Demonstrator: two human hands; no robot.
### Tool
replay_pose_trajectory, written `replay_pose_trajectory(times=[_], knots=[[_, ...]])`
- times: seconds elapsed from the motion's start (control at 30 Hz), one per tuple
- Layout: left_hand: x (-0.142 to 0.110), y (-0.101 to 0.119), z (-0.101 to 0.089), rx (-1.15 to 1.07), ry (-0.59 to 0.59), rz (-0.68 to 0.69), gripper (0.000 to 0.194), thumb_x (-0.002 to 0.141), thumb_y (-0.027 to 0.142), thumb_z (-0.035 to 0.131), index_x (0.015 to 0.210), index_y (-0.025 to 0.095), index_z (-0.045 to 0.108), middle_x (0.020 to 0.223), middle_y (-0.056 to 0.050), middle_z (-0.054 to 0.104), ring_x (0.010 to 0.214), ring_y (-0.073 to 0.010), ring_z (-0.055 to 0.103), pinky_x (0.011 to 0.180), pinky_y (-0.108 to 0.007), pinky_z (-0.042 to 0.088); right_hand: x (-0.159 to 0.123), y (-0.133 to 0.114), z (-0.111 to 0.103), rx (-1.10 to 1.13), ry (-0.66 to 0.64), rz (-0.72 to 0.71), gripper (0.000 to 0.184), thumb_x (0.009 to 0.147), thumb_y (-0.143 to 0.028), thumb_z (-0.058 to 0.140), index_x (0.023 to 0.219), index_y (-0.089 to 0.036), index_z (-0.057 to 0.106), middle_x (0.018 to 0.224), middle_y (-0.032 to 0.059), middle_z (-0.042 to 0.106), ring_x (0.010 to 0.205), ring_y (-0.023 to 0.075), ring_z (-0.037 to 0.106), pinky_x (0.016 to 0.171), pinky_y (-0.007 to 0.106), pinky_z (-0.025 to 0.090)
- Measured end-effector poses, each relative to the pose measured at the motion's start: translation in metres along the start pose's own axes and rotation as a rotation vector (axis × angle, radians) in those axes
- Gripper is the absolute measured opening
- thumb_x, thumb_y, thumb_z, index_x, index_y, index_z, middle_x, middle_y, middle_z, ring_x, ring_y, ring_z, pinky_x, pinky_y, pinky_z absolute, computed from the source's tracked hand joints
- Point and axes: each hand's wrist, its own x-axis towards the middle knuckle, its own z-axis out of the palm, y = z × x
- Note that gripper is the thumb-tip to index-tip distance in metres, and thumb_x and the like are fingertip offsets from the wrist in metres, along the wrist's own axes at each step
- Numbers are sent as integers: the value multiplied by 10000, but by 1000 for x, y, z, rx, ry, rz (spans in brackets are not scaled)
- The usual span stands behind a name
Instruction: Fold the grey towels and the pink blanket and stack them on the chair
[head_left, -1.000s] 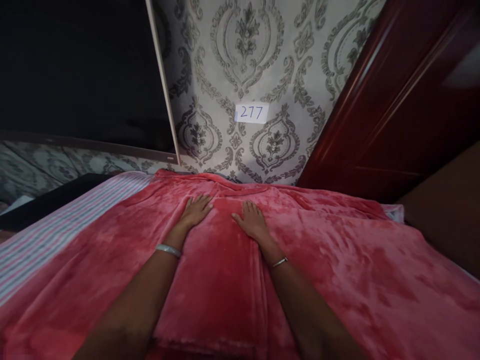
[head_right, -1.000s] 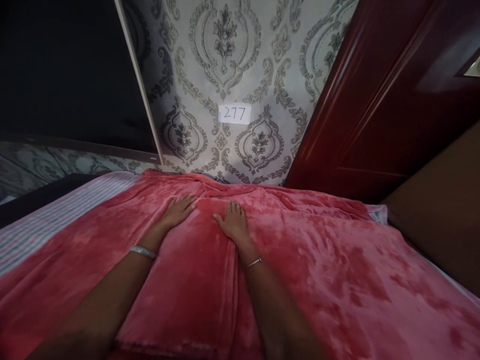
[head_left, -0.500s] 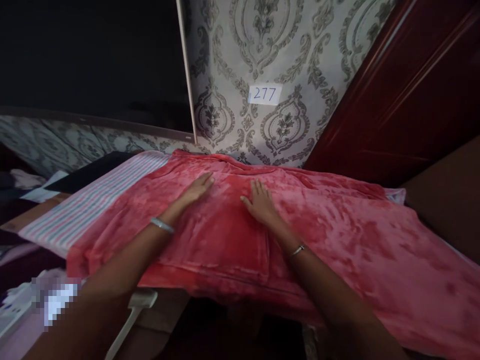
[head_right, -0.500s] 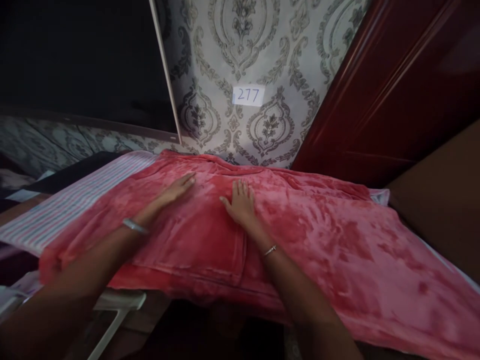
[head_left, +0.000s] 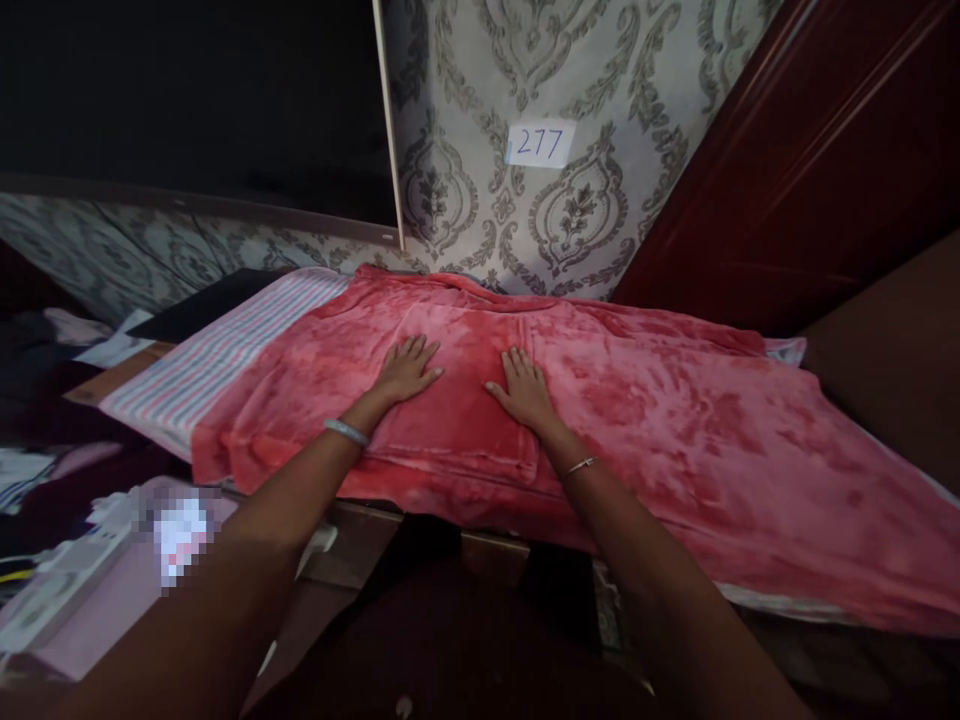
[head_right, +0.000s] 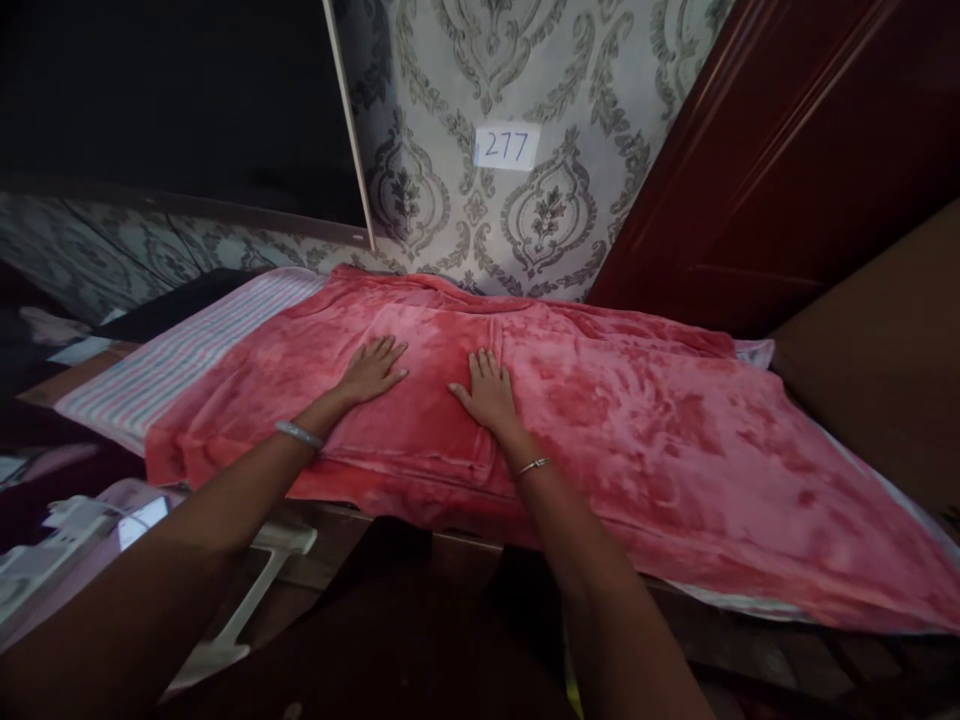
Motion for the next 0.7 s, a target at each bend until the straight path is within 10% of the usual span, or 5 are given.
replay_pose_trajectory(times=[0.2, 0.43, 0.7], knots=[[-23, 5, -18, -72, -36, 32, 705, 1043, 574, 288, 1627, 185, 357, 1701, -152, 314, 1593, -319, 225, 1276, -546, 180, -31, -3, -14, 99, -56, 11, 784, 1048, -595, 380, 1662, -122, 261, 1712, 175, 211, 1593, 315, 133, 1262, 542, 169], [-90, 47, 16, 22, -32, 247, 671, 1024, 562, 414, 1642, 319, 314, 1738, -71, 225, 1617, -346, 112, 1261, -656, 137, -102, -25, -5, 71, -95, -58, 766, 1041, -601, 425, 1657, -166, 294, 1725, 133, 170, 1604, 282, 82, 1276, 547, 105], [-81, 36, 21, 46, 9, 227, 658, 1011, 553, 425, 1627, 338, 345, 1714, -66, 290, 1603, -344, 187, 1243, -654, 221, -105, -23, -18, 183, -71, -99, 638, 1063, -468, 501, 1618, -175, 387, 1706, 114, 236, 1594, 244, 153, 1288, 489, 160]])
